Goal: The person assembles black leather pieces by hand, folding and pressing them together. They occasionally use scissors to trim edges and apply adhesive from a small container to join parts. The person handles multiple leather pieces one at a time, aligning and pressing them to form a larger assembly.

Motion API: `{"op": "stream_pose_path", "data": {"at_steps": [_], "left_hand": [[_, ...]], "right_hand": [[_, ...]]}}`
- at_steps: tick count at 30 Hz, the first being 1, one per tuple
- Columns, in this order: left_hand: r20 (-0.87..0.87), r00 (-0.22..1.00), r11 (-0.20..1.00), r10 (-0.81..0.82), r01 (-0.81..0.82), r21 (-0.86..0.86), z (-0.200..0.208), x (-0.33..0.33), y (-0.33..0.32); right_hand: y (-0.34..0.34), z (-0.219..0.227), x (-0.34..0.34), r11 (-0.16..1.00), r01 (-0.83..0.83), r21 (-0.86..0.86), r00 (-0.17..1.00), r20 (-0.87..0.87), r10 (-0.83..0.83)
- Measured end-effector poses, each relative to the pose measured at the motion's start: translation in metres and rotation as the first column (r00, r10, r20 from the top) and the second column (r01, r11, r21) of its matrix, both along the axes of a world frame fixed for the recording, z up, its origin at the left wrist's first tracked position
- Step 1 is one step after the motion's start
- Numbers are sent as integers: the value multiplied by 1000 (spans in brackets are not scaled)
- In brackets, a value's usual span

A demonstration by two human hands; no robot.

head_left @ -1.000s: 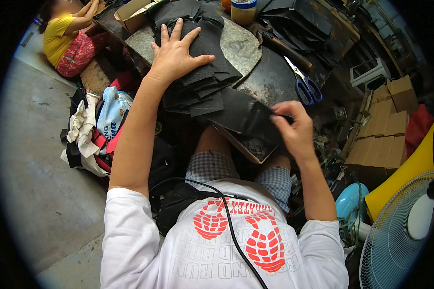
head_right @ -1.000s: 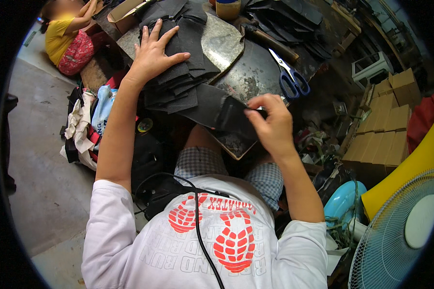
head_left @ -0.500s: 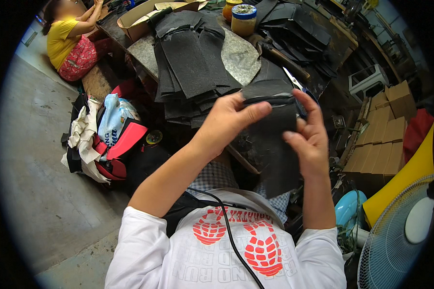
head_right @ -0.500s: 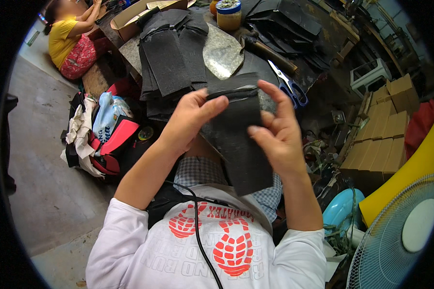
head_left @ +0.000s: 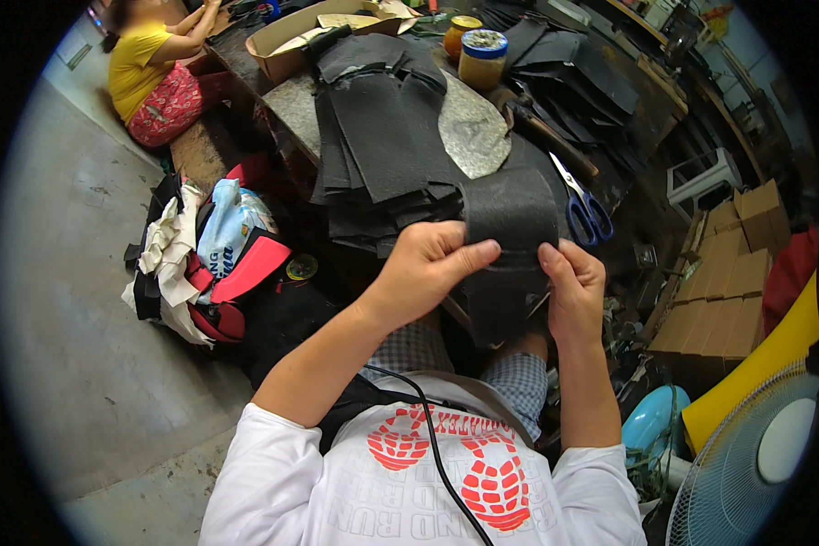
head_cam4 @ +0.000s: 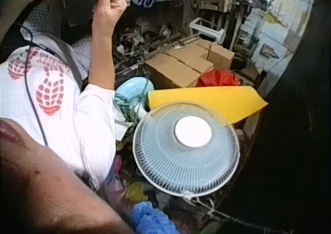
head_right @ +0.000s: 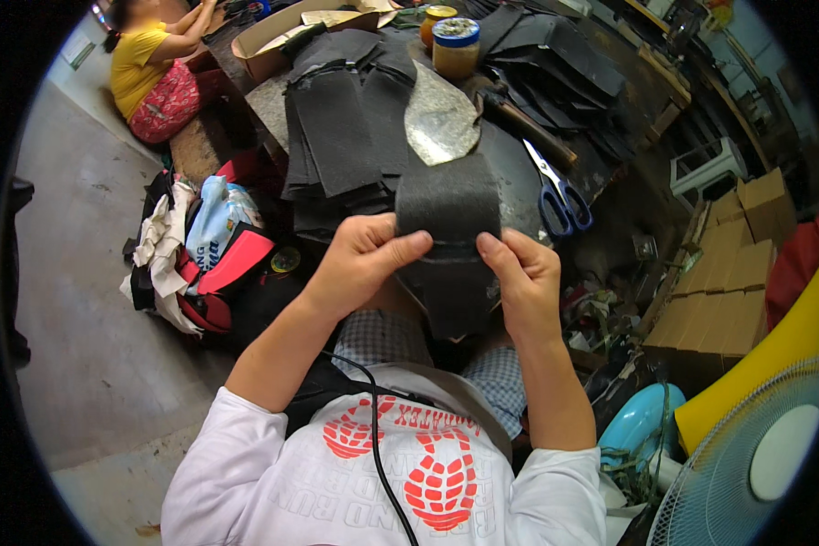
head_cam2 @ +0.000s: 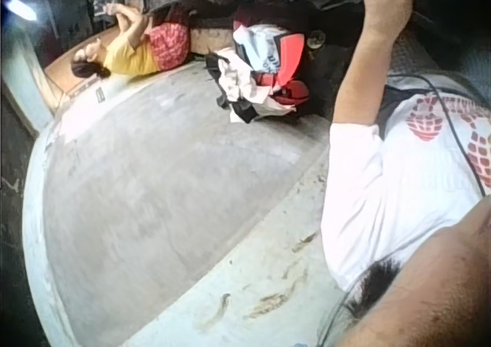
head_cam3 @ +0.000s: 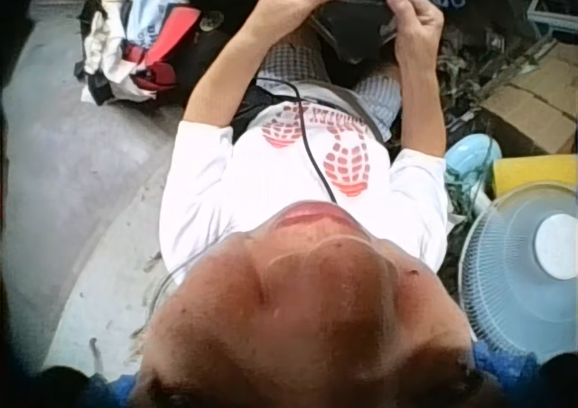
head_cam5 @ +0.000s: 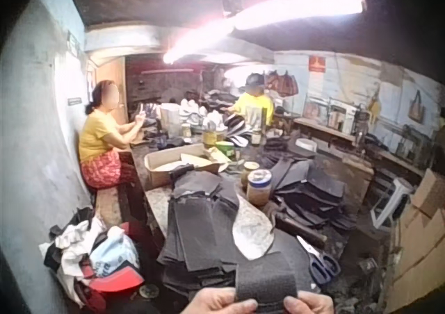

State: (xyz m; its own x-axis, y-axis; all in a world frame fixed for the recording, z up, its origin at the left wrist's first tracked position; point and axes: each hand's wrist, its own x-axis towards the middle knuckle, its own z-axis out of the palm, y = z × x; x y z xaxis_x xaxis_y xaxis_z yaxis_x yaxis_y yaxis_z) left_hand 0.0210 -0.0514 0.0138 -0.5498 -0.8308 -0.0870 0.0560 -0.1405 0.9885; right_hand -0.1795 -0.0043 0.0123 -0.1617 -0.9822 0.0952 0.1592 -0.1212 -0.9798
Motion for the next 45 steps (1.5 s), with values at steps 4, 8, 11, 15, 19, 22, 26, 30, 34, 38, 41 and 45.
{"op": "stream_pose_path", "data": {"at_steps": [4,8,11,15,19,22,26,30,34,38,41,45], "left_hand": [[30,997,904,76,-57,-423,9,-5,-2],[-209,950,699,232,-313,-643,33,-11,-29],[-189,889,407,418,-369,-836,61,20,-75],[-4,779,550,627,-447,-705,76,65,-152],[349,186,359,918,-20,-933,10,49,-190],[484,269,510,833,-35,-859,-22,55,-202],[504,254,516,826,20,-856,-24,57,-204],[310,194,301,931,74,-951,-3,47,-187],[-26,343,-103,939,206,-973,18,32,-145],[133,811,118,570,79,-990,1,-11,-66],[457,806,323,376,348,-880,-29,-40,-6],[628,727,335,278,539,-773,-57,-42,29]], "right_hand": [[-3,-1,-6,999,-53,2,995,-82,53],[-14,-7,-12,973,-178,-147,909,-404,105],[-26,-18,-18,955,-238,-176,574,-819,-8],[-38,-45,-16,973,-205,-106,67,-993,-94],[-38,-54,-20,967,-240,-80,10,-997,-80],[-28,-46,-19,929,-366,-54,-4,-998,-60],[8,-37,-6,867,-495,-55,51,-998,-35],[37,-40,-12,830,-557,-40,165,-984,63],[40,-41,-42,770,-638,-4,665,-506,549],[33,-37,-58,932,-360,-44,933,-18,360],[22,-39,-58,973,-203,-112,978,-64,196],[15,-47,-56,979,-184,-89,977,-122,172]]}}
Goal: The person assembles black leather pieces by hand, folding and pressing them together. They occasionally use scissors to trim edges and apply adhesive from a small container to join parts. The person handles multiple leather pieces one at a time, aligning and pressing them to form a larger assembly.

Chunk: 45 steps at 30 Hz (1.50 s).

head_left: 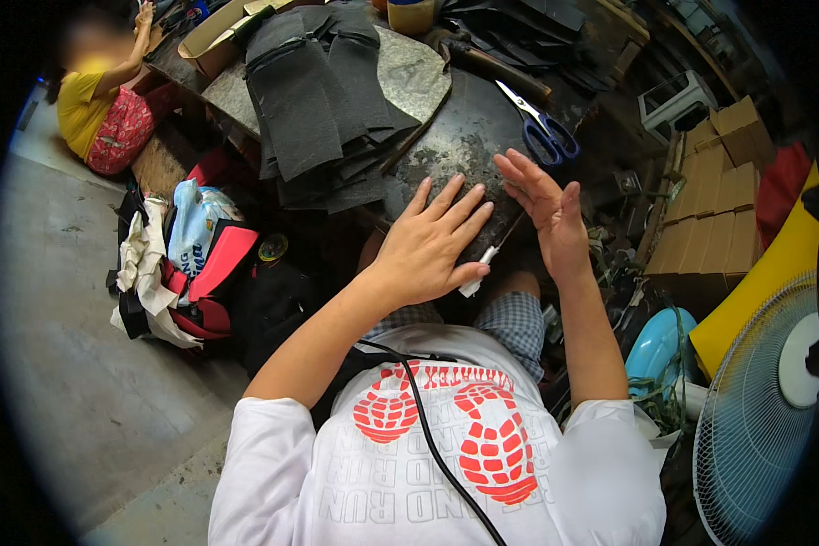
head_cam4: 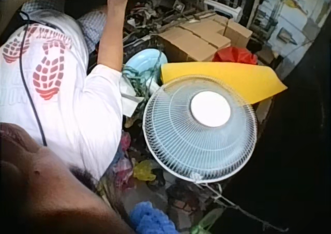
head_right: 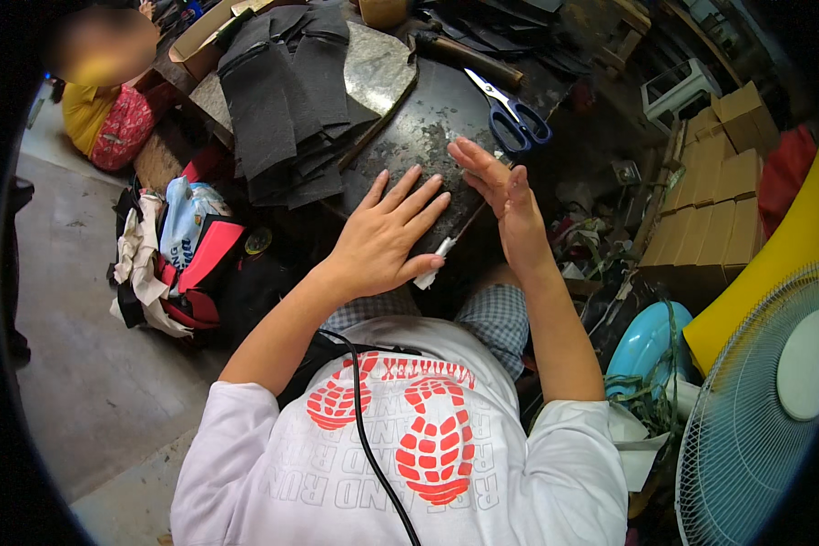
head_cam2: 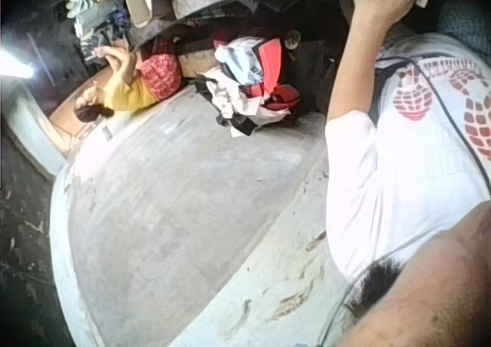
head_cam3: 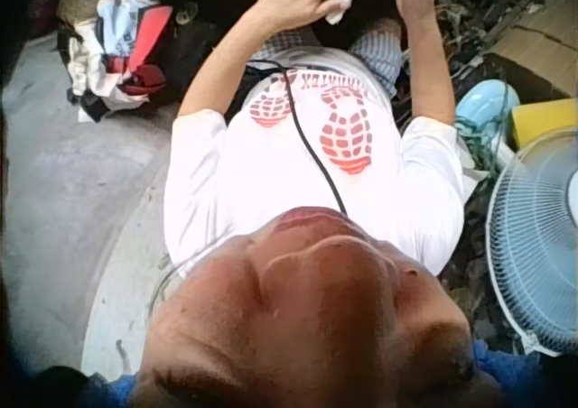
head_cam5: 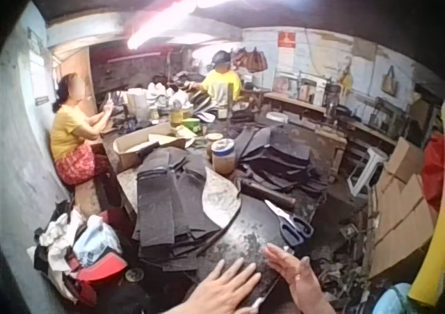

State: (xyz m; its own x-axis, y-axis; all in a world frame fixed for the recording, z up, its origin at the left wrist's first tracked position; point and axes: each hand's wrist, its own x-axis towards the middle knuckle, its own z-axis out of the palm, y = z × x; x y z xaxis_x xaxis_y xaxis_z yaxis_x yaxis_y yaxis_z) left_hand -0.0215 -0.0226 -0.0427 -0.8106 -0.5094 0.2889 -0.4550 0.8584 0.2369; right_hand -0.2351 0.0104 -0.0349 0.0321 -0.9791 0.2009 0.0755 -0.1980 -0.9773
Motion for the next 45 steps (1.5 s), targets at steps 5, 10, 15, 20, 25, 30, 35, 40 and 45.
{"op": "stream_pose_path", "data": {"at_steps": [5,10,15,20,25,30,35,40,45], "left_hand": [[-225,973,992,42,-13,127,-7,6,-7],[-349,936,995,42,-7,101,-8,0,-3],[-405,911,984,-81,138,112,1,-9,7],[-349,936,954,-33,134,269,18,-5,17],[-482,739,690,471,31,723,30,-6,21],[-626,518,362,583,524,771,34,-15,15],[-607,395,339,689,564,752,38,-20,17],[-512,461,215,725,555,804,38,-3,4],[-488,489,179,723,549,816,41,11,-5]], "right_hand": [[3,-9,-2,999,-38,9,998,-49,38],[9,-10,2,998,-36,45,997,-68,39],[13,-9,7,994,-52,96,990,136,38],[17,-3,5,987,-86,135,973,227,53],[18,8,16,990,-90,-111,984,-166,71],[25,9,53,957,-51,-287,854,-510,-108],[23,8,68,950,-89,-299,866,-495,-75],[25,9,78,955,-113,-274,817,-572,-67],[26,17,64,982,-106,-157,894,-447,25]]}}
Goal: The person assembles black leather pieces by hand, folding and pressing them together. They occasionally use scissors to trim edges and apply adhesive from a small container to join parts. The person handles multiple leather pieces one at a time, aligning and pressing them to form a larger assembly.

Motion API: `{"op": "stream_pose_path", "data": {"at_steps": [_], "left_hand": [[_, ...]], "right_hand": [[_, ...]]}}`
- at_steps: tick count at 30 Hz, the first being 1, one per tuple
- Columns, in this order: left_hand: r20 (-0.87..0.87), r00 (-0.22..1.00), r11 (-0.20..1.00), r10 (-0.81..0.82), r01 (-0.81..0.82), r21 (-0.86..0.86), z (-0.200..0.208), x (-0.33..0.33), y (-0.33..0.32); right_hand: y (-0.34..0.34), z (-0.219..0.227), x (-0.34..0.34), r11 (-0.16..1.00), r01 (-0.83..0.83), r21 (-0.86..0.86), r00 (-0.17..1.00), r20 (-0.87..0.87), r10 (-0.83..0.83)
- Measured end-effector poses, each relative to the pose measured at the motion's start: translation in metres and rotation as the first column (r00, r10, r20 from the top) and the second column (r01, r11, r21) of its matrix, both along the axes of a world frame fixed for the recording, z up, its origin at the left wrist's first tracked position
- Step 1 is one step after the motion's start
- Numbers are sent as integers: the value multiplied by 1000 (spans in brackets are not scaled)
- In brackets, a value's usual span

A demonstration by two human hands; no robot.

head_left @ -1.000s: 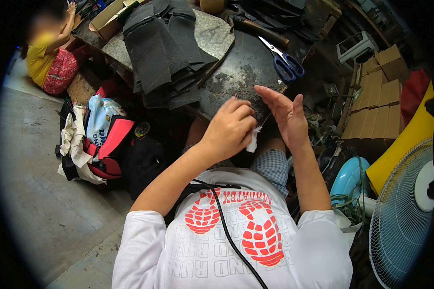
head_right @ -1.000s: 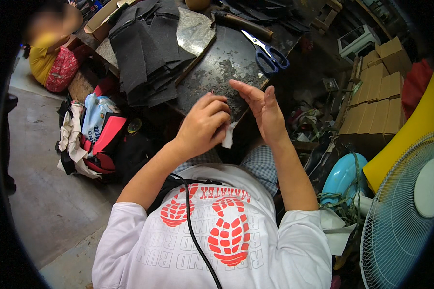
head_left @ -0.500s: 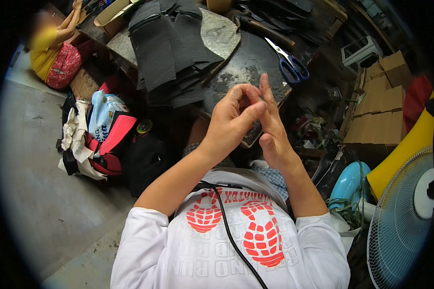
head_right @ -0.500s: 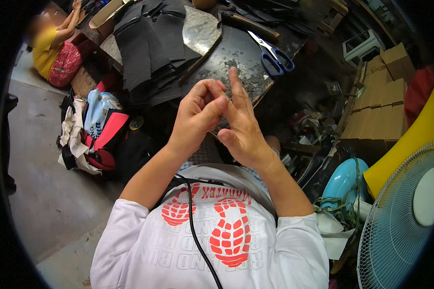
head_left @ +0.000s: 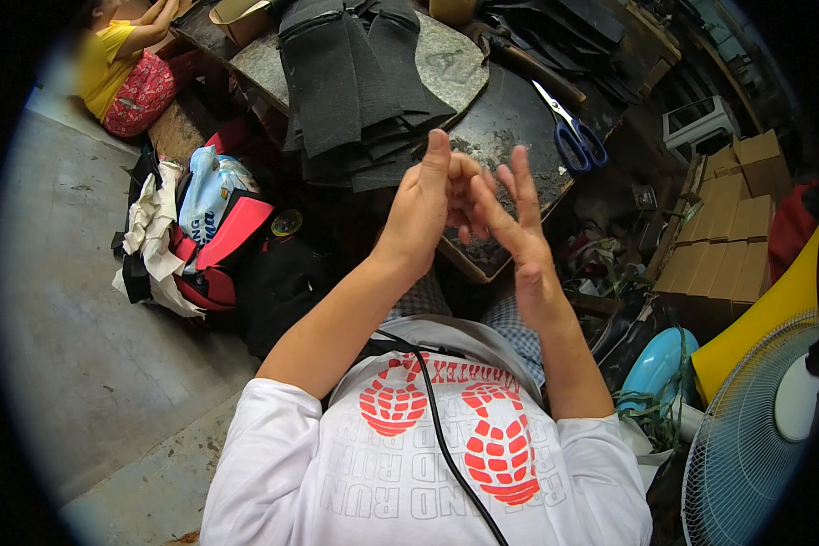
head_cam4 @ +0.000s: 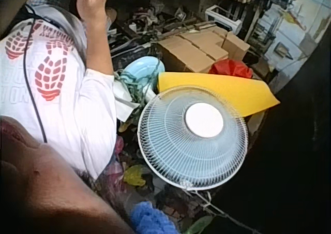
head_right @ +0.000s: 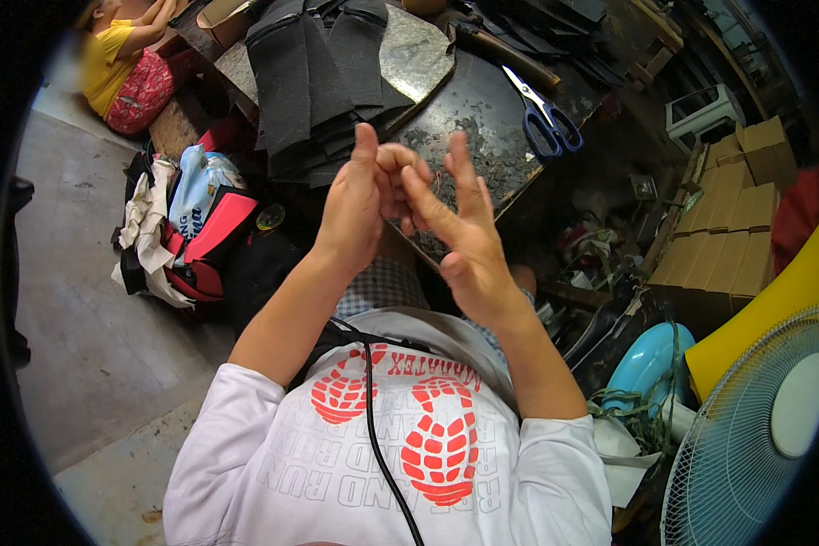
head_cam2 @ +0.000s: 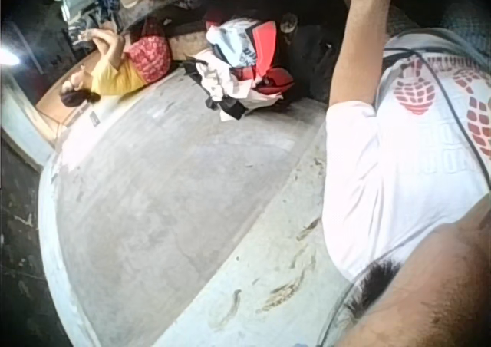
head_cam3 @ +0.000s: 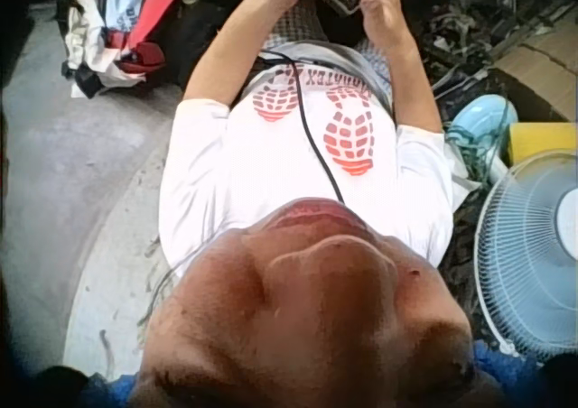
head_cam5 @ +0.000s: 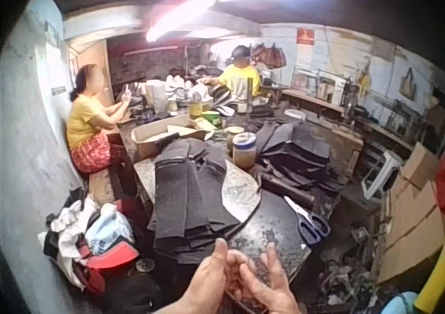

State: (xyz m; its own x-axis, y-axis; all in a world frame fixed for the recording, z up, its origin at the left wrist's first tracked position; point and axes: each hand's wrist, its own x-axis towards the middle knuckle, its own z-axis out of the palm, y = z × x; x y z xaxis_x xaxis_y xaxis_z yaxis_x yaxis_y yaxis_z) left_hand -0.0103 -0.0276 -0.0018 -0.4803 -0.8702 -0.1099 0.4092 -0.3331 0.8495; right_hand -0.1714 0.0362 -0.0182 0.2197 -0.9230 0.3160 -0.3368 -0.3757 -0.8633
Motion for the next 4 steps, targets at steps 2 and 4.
{"op": "stream_pose_path", "data": {"at_steps": [2,4], "left_hand": [[158,977,977,142,-112,-184,1,-4,2],[310,927,886,211,-48,-461,1,-2,4]], "right_hand": [[-1,1,-7,998,53,-20,998,-23,-54],[-2,1,-10,992,83,-95,986,-139,-96]]}}
